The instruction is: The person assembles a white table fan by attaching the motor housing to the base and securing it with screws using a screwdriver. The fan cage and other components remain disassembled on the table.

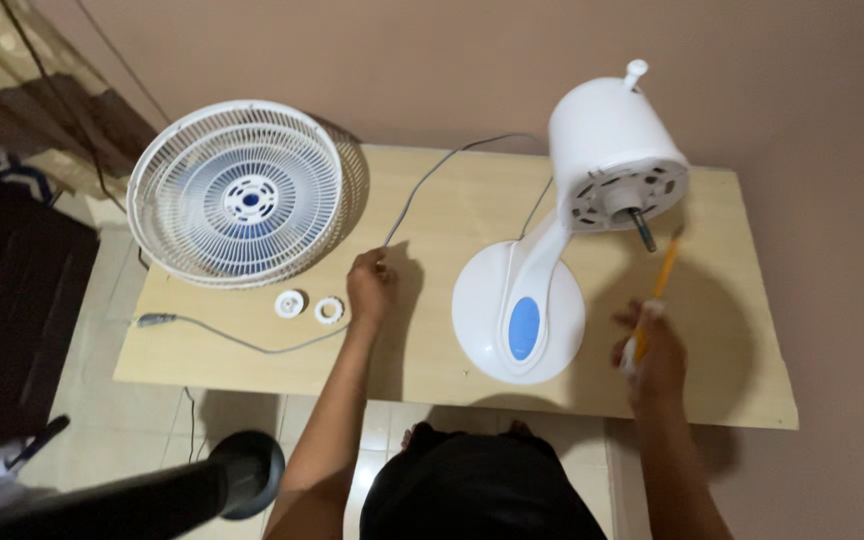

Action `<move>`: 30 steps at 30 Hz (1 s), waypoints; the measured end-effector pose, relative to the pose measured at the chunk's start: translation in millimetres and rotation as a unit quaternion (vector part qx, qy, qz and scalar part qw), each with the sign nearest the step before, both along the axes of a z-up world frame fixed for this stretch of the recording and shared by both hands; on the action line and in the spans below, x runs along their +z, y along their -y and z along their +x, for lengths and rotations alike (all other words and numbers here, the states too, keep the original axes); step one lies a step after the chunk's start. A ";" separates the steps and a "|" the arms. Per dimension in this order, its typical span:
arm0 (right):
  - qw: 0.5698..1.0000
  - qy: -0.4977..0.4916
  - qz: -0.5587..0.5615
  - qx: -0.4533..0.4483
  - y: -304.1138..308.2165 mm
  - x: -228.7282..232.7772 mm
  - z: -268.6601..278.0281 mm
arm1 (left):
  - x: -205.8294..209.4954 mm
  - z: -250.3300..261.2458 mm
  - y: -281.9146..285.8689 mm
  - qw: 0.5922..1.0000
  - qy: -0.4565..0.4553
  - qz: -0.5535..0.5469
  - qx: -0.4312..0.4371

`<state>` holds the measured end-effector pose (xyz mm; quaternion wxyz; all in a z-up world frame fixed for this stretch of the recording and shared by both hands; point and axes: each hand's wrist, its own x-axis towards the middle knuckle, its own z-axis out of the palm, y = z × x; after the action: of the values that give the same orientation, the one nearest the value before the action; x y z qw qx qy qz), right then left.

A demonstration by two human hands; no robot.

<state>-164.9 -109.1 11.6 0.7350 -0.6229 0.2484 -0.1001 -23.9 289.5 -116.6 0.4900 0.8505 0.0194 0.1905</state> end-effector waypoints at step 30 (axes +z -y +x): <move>0.929 -0.153 -0.015 0.337 7.4 -41.0 -48.4 | -31.6 -52.2 7.3 0.963 -0.068 -0.235 0.110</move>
<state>-213.3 -116.5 -29.4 0.6696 -0.6883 0.1316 0.2462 -76.1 282.2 -148.2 0.6498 0.7150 0.1901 0.1745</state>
